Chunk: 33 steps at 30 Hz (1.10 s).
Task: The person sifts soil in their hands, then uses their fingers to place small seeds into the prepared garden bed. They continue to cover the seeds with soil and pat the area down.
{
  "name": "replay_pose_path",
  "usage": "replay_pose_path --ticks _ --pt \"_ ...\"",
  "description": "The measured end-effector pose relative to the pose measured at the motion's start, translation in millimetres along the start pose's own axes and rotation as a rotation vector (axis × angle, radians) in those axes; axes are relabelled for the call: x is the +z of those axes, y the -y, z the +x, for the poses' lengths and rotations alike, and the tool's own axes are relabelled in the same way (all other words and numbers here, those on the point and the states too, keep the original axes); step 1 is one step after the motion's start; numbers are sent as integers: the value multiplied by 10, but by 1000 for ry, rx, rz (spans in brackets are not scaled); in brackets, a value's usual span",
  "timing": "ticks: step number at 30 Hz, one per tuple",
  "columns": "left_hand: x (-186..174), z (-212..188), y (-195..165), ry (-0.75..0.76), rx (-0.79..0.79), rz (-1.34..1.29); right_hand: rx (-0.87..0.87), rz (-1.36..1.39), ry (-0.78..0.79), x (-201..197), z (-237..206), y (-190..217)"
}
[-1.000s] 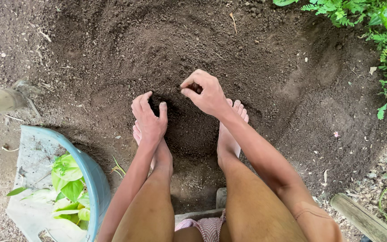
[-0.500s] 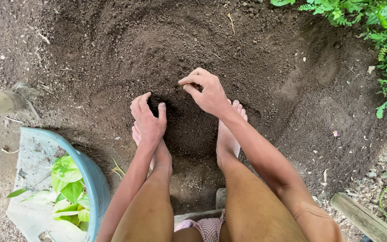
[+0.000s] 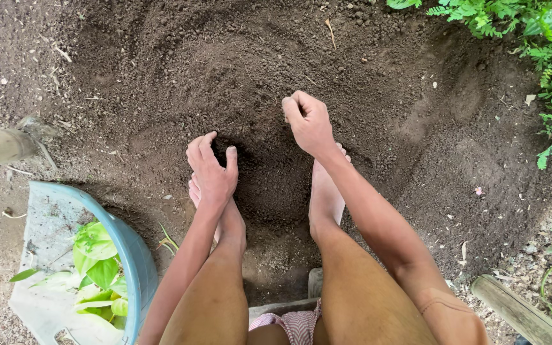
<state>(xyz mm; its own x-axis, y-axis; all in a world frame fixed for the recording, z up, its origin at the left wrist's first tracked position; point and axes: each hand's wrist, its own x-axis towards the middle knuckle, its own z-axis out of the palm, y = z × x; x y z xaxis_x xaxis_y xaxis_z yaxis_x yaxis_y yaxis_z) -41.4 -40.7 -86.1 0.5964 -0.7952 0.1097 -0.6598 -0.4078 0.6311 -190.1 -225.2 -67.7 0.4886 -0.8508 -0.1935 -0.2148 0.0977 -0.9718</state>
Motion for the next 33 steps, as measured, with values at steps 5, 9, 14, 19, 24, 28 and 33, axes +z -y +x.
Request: replay_pose_path --ticks 5,9,14,19,24,28,33 --pt "-1 0 10 -3 -4 -9 31 293 24 -41 92 121" --pt "-9 2 17 -11 3 -12 89 392 -86 -69 160 154" --pt "3 -8 44 -9 5 -9 198 509 -134 -164 199 34" --pt "26 -13 72 -15 17 -5 122 437 -83 -183 270 18" --pt "34 -28 82 -12 12 -8 -62 -30 -14 -160 290 130" --pt "37 -13 82 -16 20 -4 -524 -463 33 -183 313 159" --pt "43 -14 71 -16 11 -8 -504 -541 79 -175 410 100"
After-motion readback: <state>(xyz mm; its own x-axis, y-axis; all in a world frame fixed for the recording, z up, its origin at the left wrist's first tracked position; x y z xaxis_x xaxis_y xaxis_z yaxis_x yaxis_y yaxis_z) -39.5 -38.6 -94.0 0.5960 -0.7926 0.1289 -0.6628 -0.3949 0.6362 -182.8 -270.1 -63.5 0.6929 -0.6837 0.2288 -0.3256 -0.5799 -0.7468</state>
